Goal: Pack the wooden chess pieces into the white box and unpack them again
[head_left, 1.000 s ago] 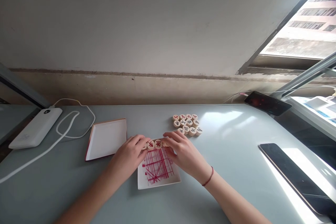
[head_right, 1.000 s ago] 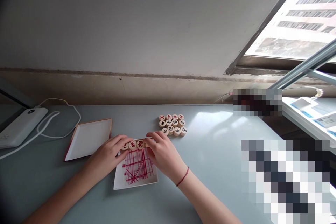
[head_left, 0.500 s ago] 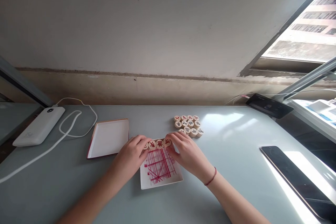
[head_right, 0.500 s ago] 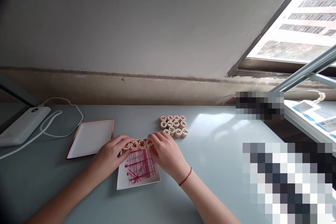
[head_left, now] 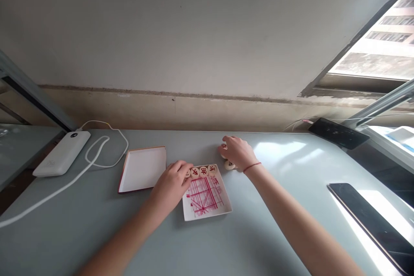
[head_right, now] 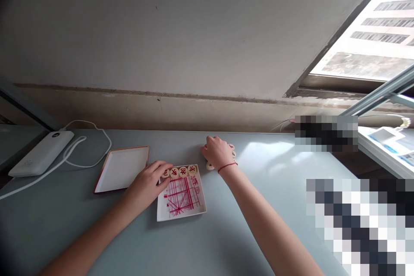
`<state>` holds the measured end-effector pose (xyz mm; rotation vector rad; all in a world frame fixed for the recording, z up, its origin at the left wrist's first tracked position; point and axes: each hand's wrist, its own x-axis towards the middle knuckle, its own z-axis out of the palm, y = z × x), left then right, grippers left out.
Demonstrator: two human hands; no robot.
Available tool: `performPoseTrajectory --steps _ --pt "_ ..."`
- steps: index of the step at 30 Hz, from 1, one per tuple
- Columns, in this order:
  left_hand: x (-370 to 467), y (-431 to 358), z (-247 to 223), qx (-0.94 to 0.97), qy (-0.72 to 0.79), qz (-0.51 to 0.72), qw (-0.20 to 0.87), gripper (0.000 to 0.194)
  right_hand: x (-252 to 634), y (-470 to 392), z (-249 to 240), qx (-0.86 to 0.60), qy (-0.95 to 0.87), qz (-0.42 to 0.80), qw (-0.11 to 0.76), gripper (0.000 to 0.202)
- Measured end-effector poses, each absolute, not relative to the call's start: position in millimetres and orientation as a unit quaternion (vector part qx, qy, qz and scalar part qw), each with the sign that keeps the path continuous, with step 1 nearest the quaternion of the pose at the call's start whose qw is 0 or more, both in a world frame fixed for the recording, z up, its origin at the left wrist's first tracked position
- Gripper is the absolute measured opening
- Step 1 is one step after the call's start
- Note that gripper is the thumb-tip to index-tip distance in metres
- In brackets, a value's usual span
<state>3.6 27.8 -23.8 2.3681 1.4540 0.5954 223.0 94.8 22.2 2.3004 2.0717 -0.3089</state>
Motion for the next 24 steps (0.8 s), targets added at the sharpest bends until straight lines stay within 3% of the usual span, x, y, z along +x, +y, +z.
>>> performPoseTrajectory --steps 10,13,15,17,20,24 --pt "-5.9 24.3 -21.7 0.833 0.463 0.272 0.132 0.027 217.8 105.8 21.8 0.744 0.661 -0.089 0.029 0.031" --pt "-5.3 18.2 -13.1 0.819 0.472 0.306 0.117 0.033 207.6 81.2 33.9 0.720 0.688 -0.090 -0.037 0.030" --pt "-4.2 12.2 -7.3 0.811 0.474 0.323 0.114 0.042 198.5 55.0 40.1 0.648 0.726 -0.165 -0.159 0.028" --pt "-2.2 5.9 -2.7 0.815 0.462 0.328 0.121 0.043 190.5 28.6 41.7 0.589 0.726 -0.272 -0.228 0.024" --pt "1.9 -0.9 0.4 0.828 0.433 0.322 0.151 0.031 184.8 3.3 34.9 0.526 0.700 -0.392 -0.281 0.019" --pt "5.5 -2.3 -1.6 0.830 0.422 0.314 0.186 0.028 187.5 -1.8 19.8 0.500 0.666 -0.453 -0.318 0.018"
